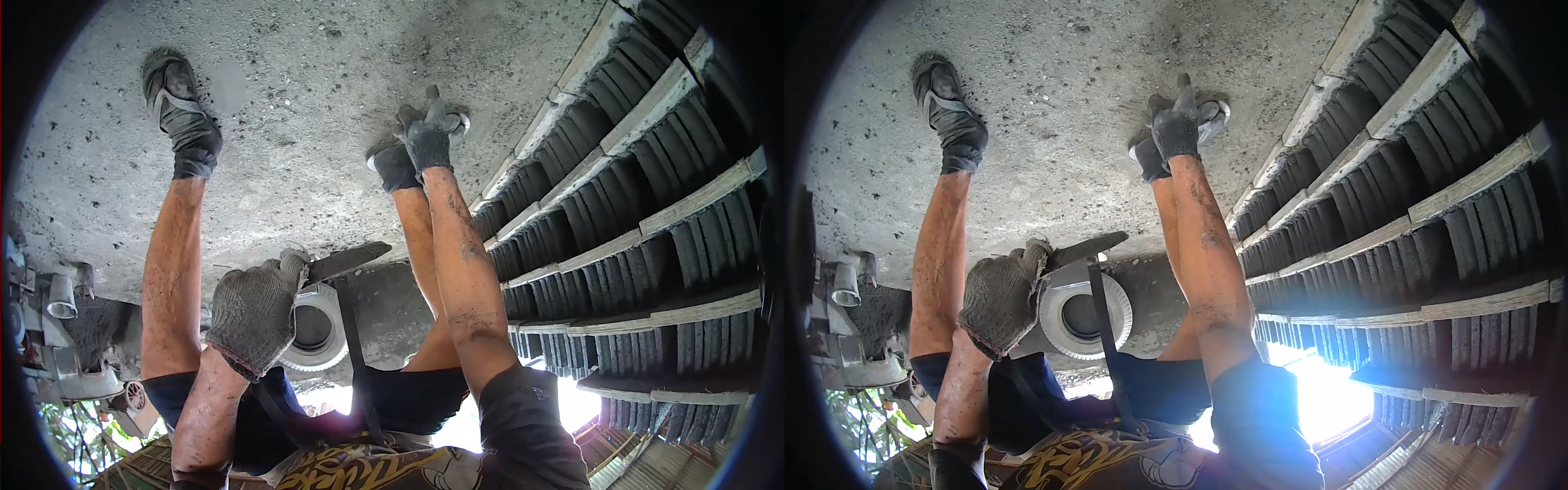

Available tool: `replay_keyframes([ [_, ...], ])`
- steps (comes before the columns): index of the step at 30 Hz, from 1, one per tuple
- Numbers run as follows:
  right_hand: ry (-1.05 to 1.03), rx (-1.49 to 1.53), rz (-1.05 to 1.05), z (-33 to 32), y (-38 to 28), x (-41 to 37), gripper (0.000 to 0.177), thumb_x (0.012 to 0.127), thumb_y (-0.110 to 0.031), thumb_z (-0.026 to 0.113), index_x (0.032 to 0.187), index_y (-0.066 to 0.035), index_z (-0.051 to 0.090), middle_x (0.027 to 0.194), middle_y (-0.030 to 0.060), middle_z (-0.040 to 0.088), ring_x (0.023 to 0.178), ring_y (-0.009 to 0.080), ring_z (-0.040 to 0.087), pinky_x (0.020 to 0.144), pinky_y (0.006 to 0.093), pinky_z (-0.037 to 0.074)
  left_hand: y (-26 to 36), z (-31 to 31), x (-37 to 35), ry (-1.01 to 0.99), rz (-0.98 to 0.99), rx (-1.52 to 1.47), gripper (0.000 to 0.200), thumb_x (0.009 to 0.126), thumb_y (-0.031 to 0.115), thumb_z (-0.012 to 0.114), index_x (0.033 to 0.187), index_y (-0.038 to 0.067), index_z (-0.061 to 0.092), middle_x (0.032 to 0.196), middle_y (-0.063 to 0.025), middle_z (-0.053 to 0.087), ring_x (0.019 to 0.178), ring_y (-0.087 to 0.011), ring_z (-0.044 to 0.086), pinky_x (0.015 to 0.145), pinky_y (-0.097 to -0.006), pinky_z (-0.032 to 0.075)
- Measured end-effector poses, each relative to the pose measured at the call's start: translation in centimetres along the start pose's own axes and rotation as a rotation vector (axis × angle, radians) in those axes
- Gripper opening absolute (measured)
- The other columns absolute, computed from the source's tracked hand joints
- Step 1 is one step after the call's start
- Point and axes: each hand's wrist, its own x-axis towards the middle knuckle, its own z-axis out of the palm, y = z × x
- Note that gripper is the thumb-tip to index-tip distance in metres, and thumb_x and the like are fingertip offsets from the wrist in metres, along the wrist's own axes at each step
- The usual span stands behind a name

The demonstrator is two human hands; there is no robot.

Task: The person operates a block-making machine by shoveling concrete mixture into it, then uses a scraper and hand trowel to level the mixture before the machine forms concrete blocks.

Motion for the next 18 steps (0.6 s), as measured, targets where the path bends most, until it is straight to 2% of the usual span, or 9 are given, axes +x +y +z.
replay_keyframes([
  [2, 0.032, -0.298, -0.152, 1.0, 0.6, 0.0, 0.073, 0.082, -0.013, 0.066, 0.141, -0.003, 0.025, 0.112, 0.0231, 0.057, 0.081, 0.028, 0.061, 0.067, 0.042, 0.052, -0.4, 0.3, 0.1, -0.009, -0.011, 0.007, 0.025, 0.081, 0.01, 0.056, 0.105, 0.004, 0.051, 0.077, -0.0155, 0.061, 0.069, -0.0319, 0.063, 0.06, -0.0419, 0.048],
  [3, 0.084, -0.261, -0.037, 3.3, -1.7, -0.8, 0.073, 0.081, -0.013, 0.066, 0.141, -0.002, 0.026, 0.106, 0.0221, 0.06, 0.077, 0.0291, 0.061, 0.067, 0.042, 0.052, -0.6, 0.5, 0.1, -0.012, -0.016, 0.01, 0.026, 0.081, 0.01, 0.056, 0.105, 0.004, 0.051, 0.077, -0.0153, 0.061, 0.069, -0.0317, 0.063, 0.06, -0.0419, 0.048],
  [5, 0.135, -0.222, 0.081, 4.7, -1.0, -0.8, 0.072, 0.081, -0.013, 0.066, 0.14, 0.0, 0.027, 0.099, 0.021, 0.063, 0.073, 0.0302, 0.062, 0.068, 0.0419, 0.052, -0.9, 0.5, 0.1, -0.016, -0.025, 0.015, 0.026, 0.081, 0.01, 0.056, 0.106, 0.004, 0.051, 0.077, -0.0151, 0.061, 0.07, -0.0314, 0.063, 0.06, -0.0418, 0.048],
  [6, 0.143, -0.385, -0.056, 5.1, 0.3, -0.1, 0.071, 0.081, -0.013, 0.066, 0.14, 0.0, 0.028, 0.093, 0.019, 0.064, 0.07, 0.0282, 0.062, 0.066, 0.0381, 0.051, -1.1, 0.5, 0.1, -0.017, -0.028, 0.018, 0.026, 0.081, 0.01, 0.056, 0.106, 0.004, 0.051, 0.077, -0.015, 0.061, 0.07, -0.0313, 0.063, 0.06, -0.0418, 0.048],
  [8, 0.151, -0.548, -0.197, 6.5, 1.0, -0.1, 0.07, 0.081, -0.012, 0.066, 0.139, 0.0, 0.029, 0.087, 0.0169, 0.064, 0.068, 0.0262, 0.062, 0.064, 0.0343, 0.051, -1.1, 0.2, 0.0, -0.012, -0.022, -0.003, 0.027, 0.081, 0.011, 0.057, 0.106, 0.003, 0.051, 0.076, -0.0148, 0.061, 0.07, -0.0313, 0.063, 0.061, -0.0418, 0.048],
  [10, 0.074, -0.379, 0.102, 8.8, -0.6, -1.4, 0.07, 0.081, -0.015, 0.066, 0.139, 0.0, 0.03, 0.09, 0.0168, 0.064, 0.076, 0.0266, 0.063, 0.067, 0.0328, 0.051, -1.2, -0.1, 0.0, -0.001, -0.019, -0.023, 0.027, 0.081, 0.012, 0.057, 0.106, 0.004, 0.051, 0.076, -0.0149, 0.061, 0.07, -0.0318, 0.063, 0.061, -0.0417, 0.048],
  [13, 0.02, -0.579, -0.037, 8.9, 3.7, -1.2, 0.066, 0.081, -0.02, 0.066, 0.137, -0.001, 0.036, 0.101, 0.0232, 0.063, 0.089, 0.0341, 0.063, 0.077, 0.0387, 0.05, -1.5, -0.4, -0.3, -0.017, -0.046, -0.037, 0.028, 0.08, 0.013, 0.059, 0.105, 0.004, 0.051, 0.075, -0.0153, 0.061, 0.07, -0.0326, 0.063, 0.061, -0.0419, 0.048],
  [15, 0.008, -0.758, -0.169, 9.6, 2.7, -1.3, 0.064, 0.081, -0.021, 0.064, 0.136, -0.002, 0.039, 0.104, 0.0266, 0.061, 0.094, 0.0378, 0.061, 0.079, 0.04, 0.049, -1.5, -0.4, -0.1, -0.029, -0.078, -0.028, 0.031, 0.079, 0.016, 0.063, 0.105, 0.005, 0.05, 0.075, -0.0159, 0.062, 0.069, -0.0338, 0.063, 0.06, -0.0431, 0.048],
  [18, -0.004, -0.721, -0.077, 11.0, 0.8, -1.9, 0.063, 0.081, -0.022, 0.063, 0.136, -0.004, 0.039, 0.109, 0.0286, 0.059, 0.098, 0.0401, 0.059, 0.08, 0.0413, 0.048, -1.8, -0.3, -0.3, 0.002, -0.063, -0.019, 0.033, 0.076, 0.016, 0.065, 0.105, 0.005, 0.051, 0.075, -0.0162, 0.061, 0.069, -0.0343, 0.063, 0.06, -0.0441, 0.048],
])
